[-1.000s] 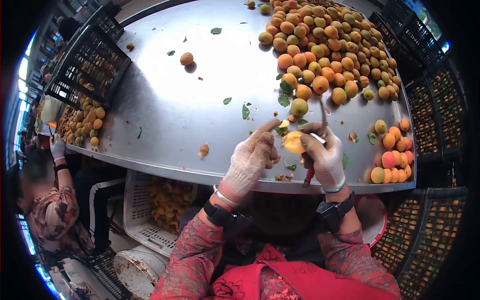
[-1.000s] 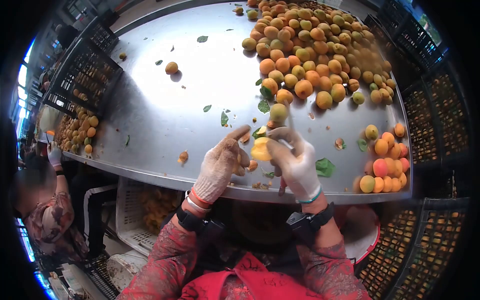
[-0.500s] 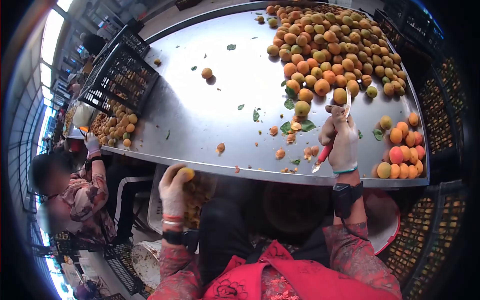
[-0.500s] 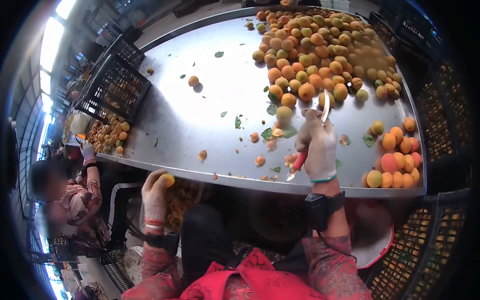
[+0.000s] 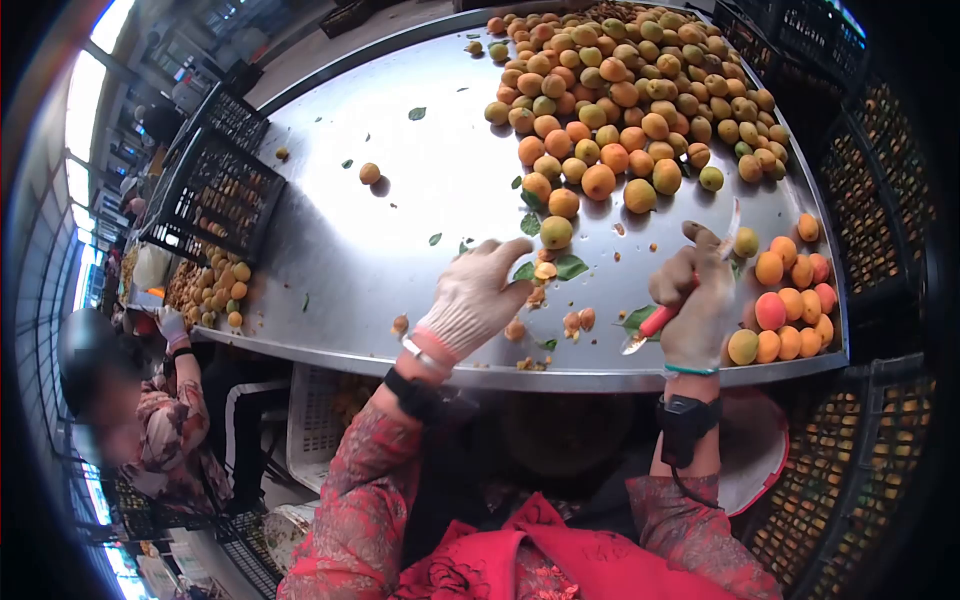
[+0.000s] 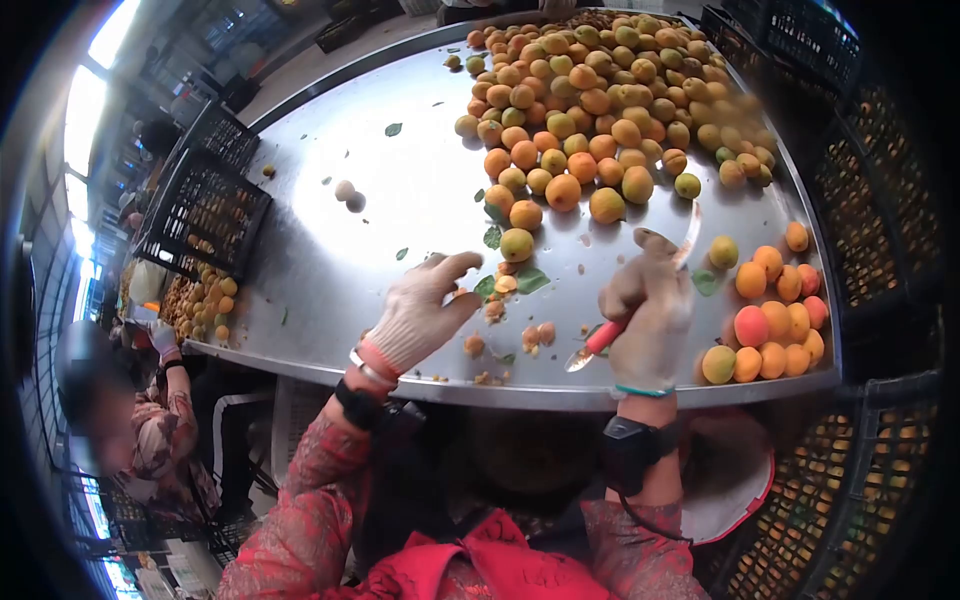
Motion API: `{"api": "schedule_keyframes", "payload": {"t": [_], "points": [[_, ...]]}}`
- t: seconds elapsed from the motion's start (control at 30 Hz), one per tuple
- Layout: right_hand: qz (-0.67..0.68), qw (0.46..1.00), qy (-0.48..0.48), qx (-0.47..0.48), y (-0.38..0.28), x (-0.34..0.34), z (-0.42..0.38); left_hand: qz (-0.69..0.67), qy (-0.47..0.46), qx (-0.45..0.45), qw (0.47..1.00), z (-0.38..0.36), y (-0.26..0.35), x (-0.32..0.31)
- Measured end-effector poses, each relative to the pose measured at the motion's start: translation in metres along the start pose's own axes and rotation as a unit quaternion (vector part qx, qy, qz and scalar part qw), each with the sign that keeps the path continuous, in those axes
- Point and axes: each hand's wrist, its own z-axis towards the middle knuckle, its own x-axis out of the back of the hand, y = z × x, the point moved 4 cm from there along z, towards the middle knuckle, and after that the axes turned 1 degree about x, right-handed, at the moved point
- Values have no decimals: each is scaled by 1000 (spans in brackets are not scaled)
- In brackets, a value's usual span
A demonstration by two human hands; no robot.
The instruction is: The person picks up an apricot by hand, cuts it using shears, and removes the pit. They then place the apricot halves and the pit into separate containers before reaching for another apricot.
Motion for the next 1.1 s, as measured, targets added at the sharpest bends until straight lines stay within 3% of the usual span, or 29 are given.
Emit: {"api": "schedule_keyframes", "payload": {"t": [0.07, 0.17, 0.3, 0.37, 0.43, 0.47, 0.5, 0.53, 0.57, 0.63, 0.67, 0.7, 0.77, 0.8, 0.83, 0.9, 0.93, 0.97, 1.03, 1.1], "points": [[121, 992, 4, -32, -6, 16, 11, 141, -43, -41, 988, 32, 11, -16], [290, 955, -41, -38, -14, 42, 32, 179, -80, -72, 978, 67, 2, -43], [317, 943, 22, -99, 6, 41, 35, 211, -114, -60, 969, 93, -10, -71], [271, 941, 33, -198, 19, 36, 31, 204, -109, -66, 971, 95, -9, -71], [286, 940, -4, -185, 13, 41, 33, 177, -128, -49, 975, 92, -13, -70], [302, 946, -43, -106, -6, 40, 36, 175, -124, -48, 975, 88, -12, -67], [317, 945, -81, -29, -27, 30, 32, 40, -107, -19, 993, 80, -10, -59], [229, 972, -53, 12, -40, 20, 25, -95, -91, 16, 991, 69, -11, -52], [228, 972, -53, 5, -32, 21, 20, -96, -91, 23, 991, 57, -7, -45], [178, 970, -32, -165, 6, 20, 13, -363, -93, 91, 923, 39, -2, -32], [136, 962, -3, -237, 28, 13, 3, -428, -95, 82, 895, 30, -6, -31], [133, 961, -7, -242, 34, 7, -8, -430, -89, 86, 894, 19, -12, -33], [17, 979, -67, -194, 26, -23, -25, -616, -88, 83, 779, 2, -23, -40], [63, 973, -197, -103, 18, -36, -23, -620, -96, 91, 773, -5, -29, -41], [90, 981, -153, -81, 13, -42, -26, -625, -91, 96, 769, -13, -33, -43], [-17, 980, -182, -72, 40, -47, -37, -755, -73, 34, 651, -17, -26, -44], [-159, 966, -161, -122, 66, -44, -48, -778, -49, 21, 625, -15, -27, -49], [-285, 934, -199, -89, 77, -53, -53, -780, -46, 21, 623, -15, -29, -43], [-258, 933, -225, -108, 74, -61, -64, -742, -55, 50, 667, -19, -35, -30], [-256, 942, -218, -20, 65, -73, -61, -727, -39, 62, 683, -24, -40, -20]]}}
